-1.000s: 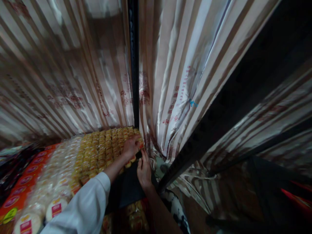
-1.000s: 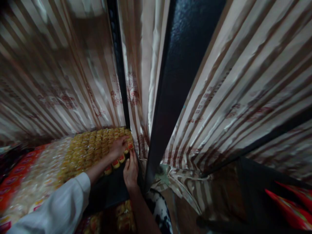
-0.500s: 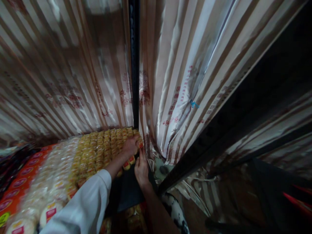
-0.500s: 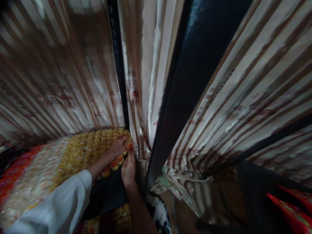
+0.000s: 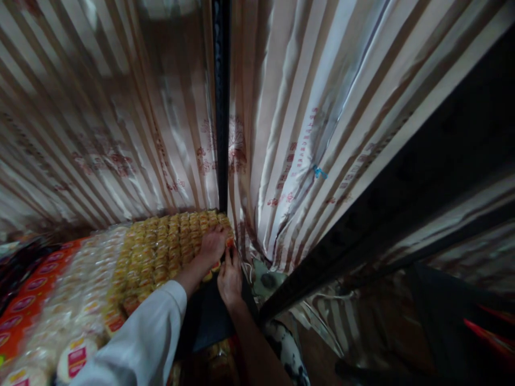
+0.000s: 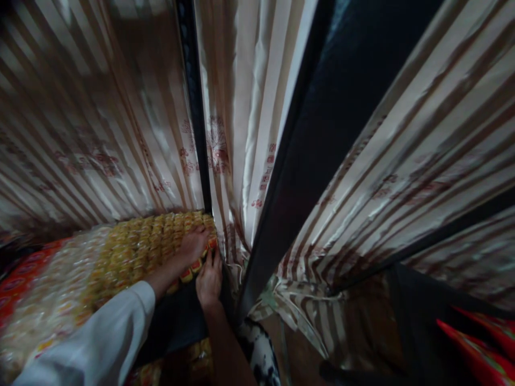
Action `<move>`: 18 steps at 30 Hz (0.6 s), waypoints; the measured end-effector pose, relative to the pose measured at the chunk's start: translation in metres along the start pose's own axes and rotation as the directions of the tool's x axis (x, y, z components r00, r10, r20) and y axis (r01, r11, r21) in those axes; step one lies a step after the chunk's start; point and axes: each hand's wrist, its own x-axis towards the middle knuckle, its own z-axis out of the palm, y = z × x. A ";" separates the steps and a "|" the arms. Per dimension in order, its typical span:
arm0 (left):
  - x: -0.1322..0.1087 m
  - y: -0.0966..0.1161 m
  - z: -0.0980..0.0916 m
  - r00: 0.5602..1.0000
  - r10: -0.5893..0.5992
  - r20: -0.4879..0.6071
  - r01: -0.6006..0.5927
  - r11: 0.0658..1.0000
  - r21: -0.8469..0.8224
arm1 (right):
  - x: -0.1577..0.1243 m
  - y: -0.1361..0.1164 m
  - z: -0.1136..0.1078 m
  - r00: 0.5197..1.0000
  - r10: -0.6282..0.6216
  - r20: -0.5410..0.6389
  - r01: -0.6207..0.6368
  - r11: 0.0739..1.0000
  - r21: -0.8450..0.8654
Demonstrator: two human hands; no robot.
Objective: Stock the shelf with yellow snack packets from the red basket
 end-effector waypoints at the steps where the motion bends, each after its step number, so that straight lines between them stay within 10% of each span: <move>1: -0.001 0.001 0.001 1.000 -0.012 -0.006 0.012 1.000 0.009 | 0.000 0.000 0.000 1.000 0.000 -0.004 0.000 1.000 -0.002; 18: -0.005 0.007 -0.002 1.000 -0.012 -0.029 0.012 1.000 -0.001 | 0.004 0.002 -0.002 0.997 -0.010 0.082 -0.002 0.989 0.148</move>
